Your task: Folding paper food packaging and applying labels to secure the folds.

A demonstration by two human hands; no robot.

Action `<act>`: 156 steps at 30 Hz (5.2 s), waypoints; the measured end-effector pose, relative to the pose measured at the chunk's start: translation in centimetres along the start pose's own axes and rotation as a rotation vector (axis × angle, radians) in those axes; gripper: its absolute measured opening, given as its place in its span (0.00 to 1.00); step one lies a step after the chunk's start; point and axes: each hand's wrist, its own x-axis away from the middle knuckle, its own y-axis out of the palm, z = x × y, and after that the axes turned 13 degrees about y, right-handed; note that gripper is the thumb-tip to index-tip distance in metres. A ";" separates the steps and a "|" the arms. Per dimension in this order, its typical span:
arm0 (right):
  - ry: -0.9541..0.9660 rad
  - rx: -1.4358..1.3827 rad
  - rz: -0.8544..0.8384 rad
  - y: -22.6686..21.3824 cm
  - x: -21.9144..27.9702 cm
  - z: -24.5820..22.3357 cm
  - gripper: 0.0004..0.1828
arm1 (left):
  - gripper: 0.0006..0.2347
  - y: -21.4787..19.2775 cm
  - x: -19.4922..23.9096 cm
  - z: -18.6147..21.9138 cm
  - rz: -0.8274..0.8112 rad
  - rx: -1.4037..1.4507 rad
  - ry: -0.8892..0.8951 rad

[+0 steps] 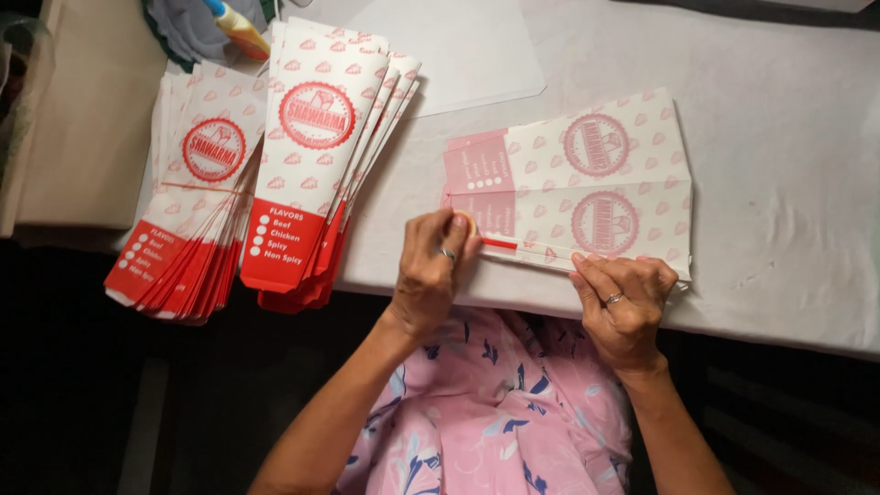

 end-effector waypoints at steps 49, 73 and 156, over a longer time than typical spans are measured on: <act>-0.074 0.062 -0.177 -1.9 -4.8 -0.9 0.04 | 0.05 -1.8 -5.2 -2.7 -0.302 -0.003 0.502; -0.302 0.164 0.082 -4.6 -11.4 -0.7 0.13 | 0.16 0.2 -1.1 5.8 -0.318 -0.038 0.155; -0.011 0.106 -0.279 -4.1 -4.1 2.8 0.05 | 0.05 1.5 -4.8 -4.8 -0.500 0.098 0.273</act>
